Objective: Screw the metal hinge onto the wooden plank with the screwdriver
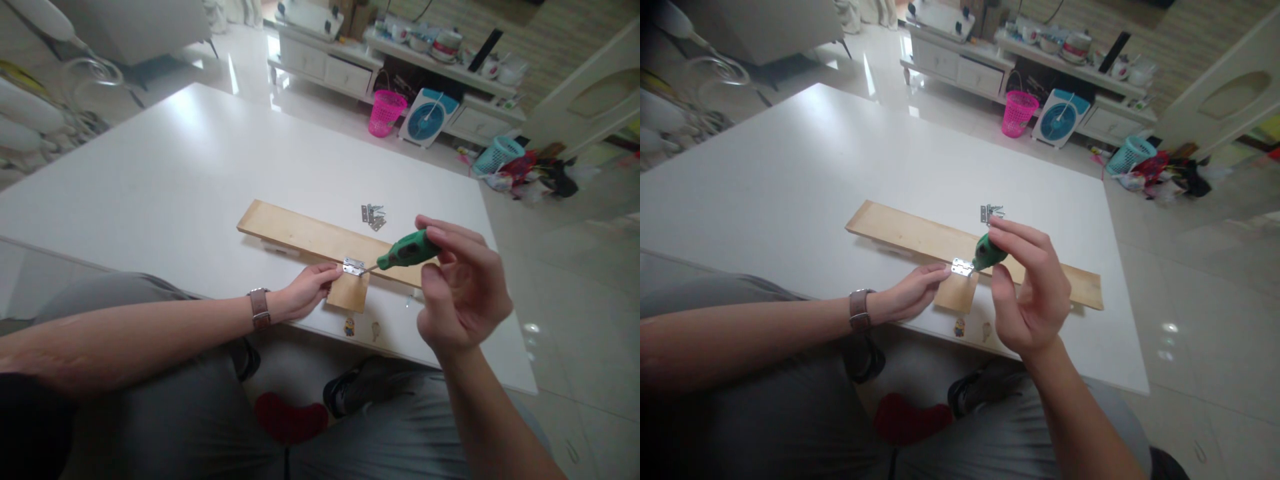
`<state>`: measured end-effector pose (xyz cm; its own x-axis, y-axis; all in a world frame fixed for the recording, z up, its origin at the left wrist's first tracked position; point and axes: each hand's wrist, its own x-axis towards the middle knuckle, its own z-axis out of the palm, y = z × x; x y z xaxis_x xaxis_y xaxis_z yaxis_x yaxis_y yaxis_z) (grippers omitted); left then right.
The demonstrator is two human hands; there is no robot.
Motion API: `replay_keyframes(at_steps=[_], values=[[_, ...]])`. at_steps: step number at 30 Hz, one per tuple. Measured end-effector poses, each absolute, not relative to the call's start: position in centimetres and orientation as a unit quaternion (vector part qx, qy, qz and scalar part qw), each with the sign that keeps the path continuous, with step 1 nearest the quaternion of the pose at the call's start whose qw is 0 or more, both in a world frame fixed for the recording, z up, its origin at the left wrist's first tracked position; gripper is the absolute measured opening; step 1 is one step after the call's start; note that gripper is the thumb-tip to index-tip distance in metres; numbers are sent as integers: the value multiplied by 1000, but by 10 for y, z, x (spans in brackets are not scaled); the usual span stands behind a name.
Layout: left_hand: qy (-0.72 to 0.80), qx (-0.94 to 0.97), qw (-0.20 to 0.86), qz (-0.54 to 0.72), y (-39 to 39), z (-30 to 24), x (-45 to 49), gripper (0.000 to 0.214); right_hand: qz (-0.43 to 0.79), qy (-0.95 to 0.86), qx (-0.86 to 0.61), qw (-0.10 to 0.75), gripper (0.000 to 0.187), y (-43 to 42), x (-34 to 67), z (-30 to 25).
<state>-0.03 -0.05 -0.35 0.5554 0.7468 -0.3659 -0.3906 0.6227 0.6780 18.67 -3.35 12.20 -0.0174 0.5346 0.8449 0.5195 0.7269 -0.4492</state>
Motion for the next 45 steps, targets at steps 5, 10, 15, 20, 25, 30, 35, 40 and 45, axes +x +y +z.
replay_keyframes(at_steps=[5,10,15,20,25,30,35,40,45], values=[[323,276,842,334,-1,-2,0,31,-17,-721,-379,580,47,-35,189,125],[324,273,842,333,-1,-3,0,31,-20,-710,-388,587,42,-36,188,128],[325,278,839,335,0,-4,0,33,15,-717,-379,584,43,-34,187,122],[319,279,842,334,0,-4,0,32,-25,-715,-390,580,45,-37,190,128],[317,281,842,334,-1,-3,0,33,-1,-719,-385,578,38,-37,188,127],[313,279,843,336,-1,-3,0,32,13,-723,-367,585,45,-35,189,125],[317,274,846,331,0,-2,0,31,-30,-713,-388,583,43,-36,190,129],[320,276,842,336,0,-2,0,30,23,-718,-375,586,37,-36,187,127],[321,269,845,334,0,-4,0,30,-1,-716,-379,586,43,-36,188,128]])
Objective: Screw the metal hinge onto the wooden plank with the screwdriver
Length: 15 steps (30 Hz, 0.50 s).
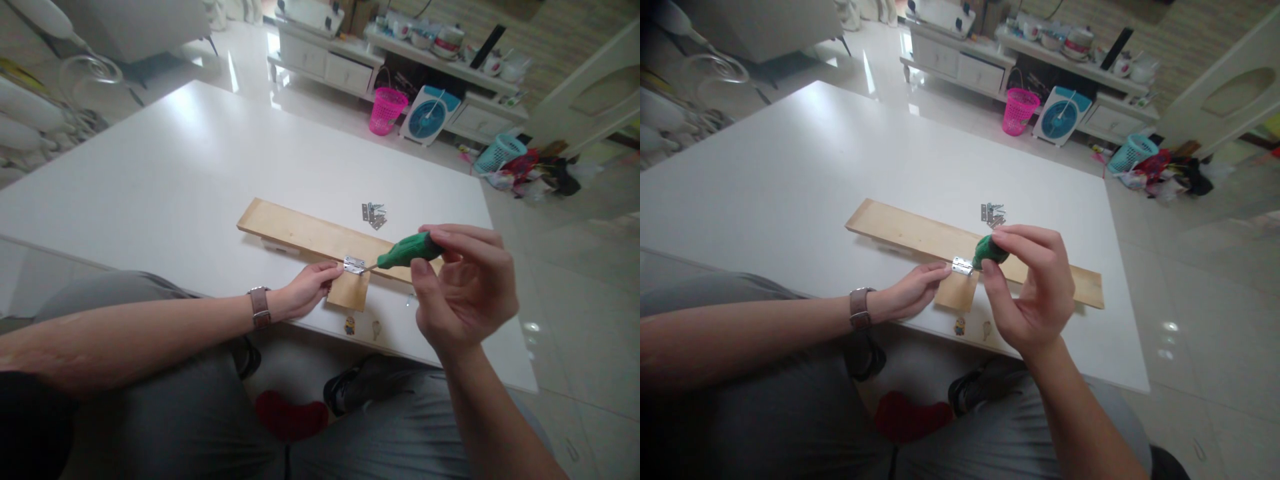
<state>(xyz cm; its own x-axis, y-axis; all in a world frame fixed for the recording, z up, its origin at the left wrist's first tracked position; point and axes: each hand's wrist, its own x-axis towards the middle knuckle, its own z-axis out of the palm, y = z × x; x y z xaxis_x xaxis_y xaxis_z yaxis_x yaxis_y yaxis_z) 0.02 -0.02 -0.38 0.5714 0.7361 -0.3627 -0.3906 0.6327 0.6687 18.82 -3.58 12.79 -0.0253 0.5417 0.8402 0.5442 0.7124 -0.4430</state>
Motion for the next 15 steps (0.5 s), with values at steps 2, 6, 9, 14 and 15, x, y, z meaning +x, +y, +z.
replay_keyframes(at_steps=[2,6,9,14,15], values=[[318,270,845,333,0,-4,0,30,-19,-711,-383,589,46,-36,188,130],[320,272,844,334,0,-5,0,31,-13,-712,-377,593,44,-35,187,130],[324,272,843,333,0,-6,0,33,27,-720,-360,592,43,-35,187,128],[323,276,842,332,0,-3,0,34,36,-724,-357,589,46,-35,188,125],[323,277,842,332,-1,-2,0,33,29,-723,-361,588,45,-35,189,125]])
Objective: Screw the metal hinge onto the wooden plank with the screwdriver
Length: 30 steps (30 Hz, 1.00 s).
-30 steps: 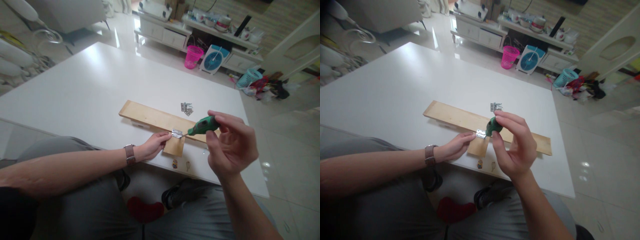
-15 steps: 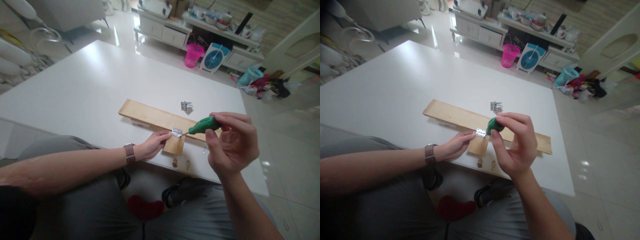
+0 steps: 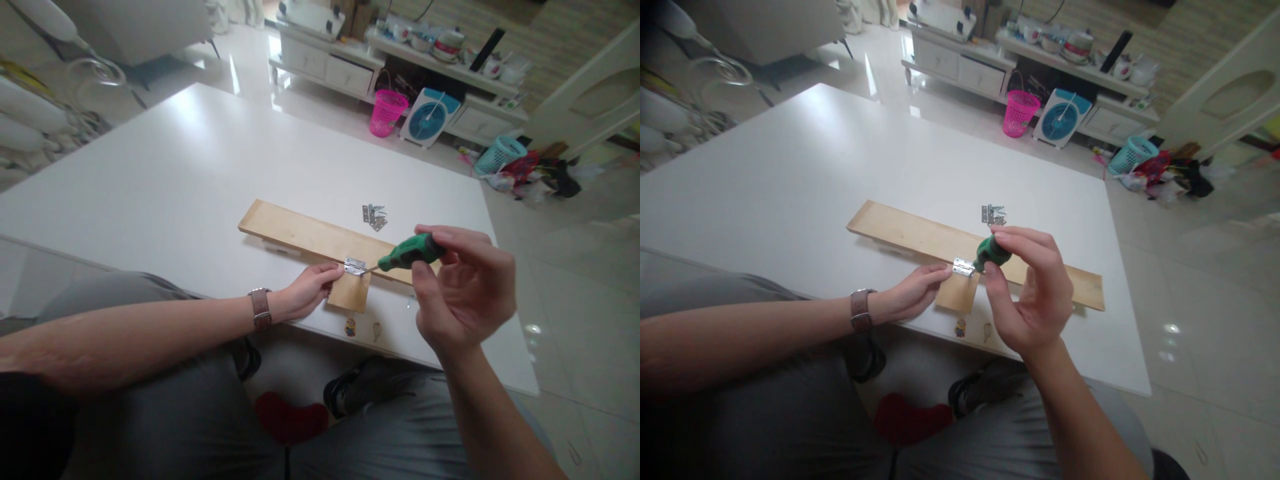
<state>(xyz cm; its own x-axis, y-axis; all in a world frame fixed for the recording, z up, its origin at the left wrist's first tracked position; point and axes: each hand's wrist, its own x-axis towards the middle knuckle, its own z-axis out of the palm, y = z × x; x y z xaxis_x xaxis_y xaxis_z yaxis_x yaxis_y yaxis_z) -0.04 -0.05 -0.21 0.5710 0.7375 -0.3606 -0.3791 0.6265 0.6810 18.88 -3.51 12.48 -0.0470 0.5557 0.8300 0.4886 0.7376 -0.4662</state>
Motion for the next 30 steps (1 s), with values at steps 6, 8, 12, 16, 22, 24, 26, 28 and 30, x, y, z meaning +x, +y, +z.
replay_keyframes(at_steps=[6,8,12,16,22,24,26,28,30], values=[[321,274,843,334,0,-3,0,31,-6,-721,-374,583,43,-36,188,127],[323,272,843,334,0,-4,0,30,6,-720,-372,585,41,-36,187,128],[322,272,843,334,0,-4,0,31,35,-725,-360,586,44,-36,187,126],[320,273,843,335,0,-4,0,31,43,-727,-340,595,51,-35,188,125],[320,279,841,335,0,-4,0,33,20,-721,-354,595,52,-34,188,126],[320,281,841,334,0,-4,0,33,12,-717,-360,597,51,-34,188,126],[322,281,840,335,0,-3,0,33,7,-717,-359,597,50,-33,188,125],[323,280,839,336,0,-3,0,33,6,-717,-358,599,49,-33,189,123],[323,277,840,337,0,-2,0,34,14,-717,-349,603,49,-32,189,122]])
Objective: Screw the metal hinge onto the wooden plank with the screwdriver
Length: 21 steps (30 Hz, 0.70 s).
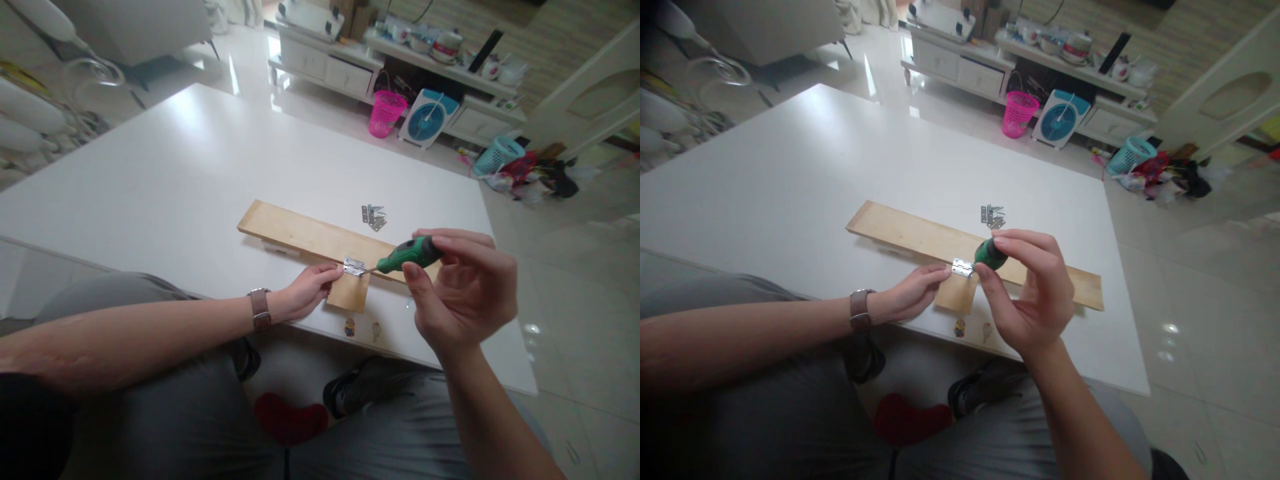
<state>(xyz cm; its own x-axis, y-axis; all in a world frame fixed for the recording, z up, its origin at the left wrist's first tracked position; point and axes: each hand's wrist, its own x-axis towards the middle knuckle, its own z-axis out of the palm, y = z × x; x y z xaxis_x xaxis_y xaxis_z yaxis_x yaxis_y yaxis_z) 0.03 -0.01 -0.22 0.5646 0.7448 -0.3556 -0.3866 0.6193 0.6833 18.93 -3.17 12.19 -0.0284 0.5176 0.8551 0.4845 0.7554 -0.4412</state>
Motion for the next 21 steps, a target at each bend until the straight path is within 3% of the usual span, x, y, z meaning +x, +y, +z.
replay_keyframes(at_steps=[6,13,16,21], values=[[331,269,841,334,0,-2,0,37,23,-704,-327,630,51,-31,187,121],[336,267,839,335,-1,-1,1,34,-68,-670,-345,654,39,-32,187,137],[340,266,838,333,-1,-3,1,33,-76,-662,-301,682,43,-30,200,145],[333,266,841,334,0,-1,1,30,-83,-670,-335,657,53,-35,234,153]])
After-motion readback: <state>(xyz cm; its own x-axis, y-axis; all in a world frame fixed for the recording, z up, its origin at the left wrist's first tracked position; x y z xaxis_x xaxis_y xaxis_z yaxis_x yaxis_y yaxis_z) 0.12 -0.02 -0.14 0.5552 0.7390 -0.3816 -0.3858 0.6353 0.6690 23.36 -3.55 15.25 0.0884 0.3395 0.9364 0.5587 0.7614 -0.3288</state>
